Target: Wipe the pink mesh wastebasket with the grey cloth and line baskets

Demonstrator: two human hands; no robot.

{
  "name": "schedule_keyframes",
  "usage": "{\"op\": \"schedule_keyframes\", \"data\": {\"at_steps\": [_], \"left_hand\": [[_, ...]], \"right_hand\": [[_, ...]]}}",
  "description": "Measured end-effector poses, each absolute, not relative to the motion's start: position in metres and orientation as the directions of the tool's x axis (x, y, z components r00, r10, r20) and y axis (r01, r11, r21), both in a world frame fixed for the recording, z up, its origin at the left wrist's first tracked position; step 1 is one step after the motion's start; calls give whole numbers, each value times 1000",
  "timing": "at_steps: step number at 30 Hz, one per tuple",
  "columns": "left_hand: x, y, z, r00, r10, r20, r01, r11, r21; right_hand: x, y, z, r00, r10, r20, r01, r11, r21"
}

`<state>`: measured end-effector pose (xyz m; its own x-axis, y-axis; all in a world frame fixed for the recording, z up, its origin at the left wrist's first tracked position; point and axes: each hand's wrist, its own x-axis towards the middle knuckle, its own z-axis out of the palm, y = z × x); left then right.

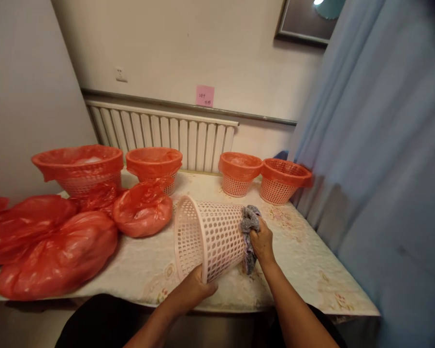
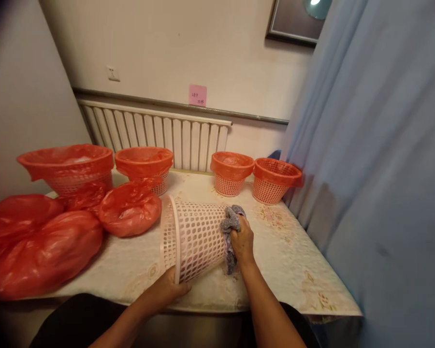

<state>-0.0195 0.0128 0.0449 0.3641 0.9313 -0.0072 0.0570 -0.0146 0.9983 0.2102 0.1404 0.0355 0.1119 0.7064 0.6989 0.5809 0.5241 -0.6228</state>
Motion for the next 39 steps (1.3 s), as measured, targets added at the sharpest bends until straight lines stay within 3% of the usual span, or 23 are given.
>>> {"op": "schedule_keyframes", "data": {"at_steps": [7, 11, 16, 19, 24, 30, 34, 39], "left_hand": [[-11, 21, 77, 226, 974, 26, -273, 37, 961], [-8, 29, 85, 242, 970, 16, -436, 93, 895], [-12, 33, 84, 308, 951, 32, -457, 119, 881], [-11, 33, 89, 343, 938, 52, -494, 133, 859], [-6, 32, 95, 313, 948, 64, -428, 81, 900], [2, 20, 91, 274, 960, 56, -356, 47, 933], [5, 16, 79, 344, 937, 68, -358, 64, 931], [-2, 18, 51, 417, 903, 100, -237, 2, 971]], "right_hand": [[202, 146, 38, 164, 718, 677, 611, 465, -641], [201, 145, 38, 171, 723, 670, 616, 452, -645], [193, 135, 33, 157, 687, 709, 640, 476, -603], [177, 116, 36, 57, 642, 765, 645, 561, -519], [145, 70, 59, -259, 556, 790, 443, 795, -415], [141, 65, 74, -322, 514, 795, 371, 841, -393], [162, 97, 66, -159, 594, 788, 480, 745, -464], [198, 131, 51, 254, 748, 613, 577, 391, -716]]}}
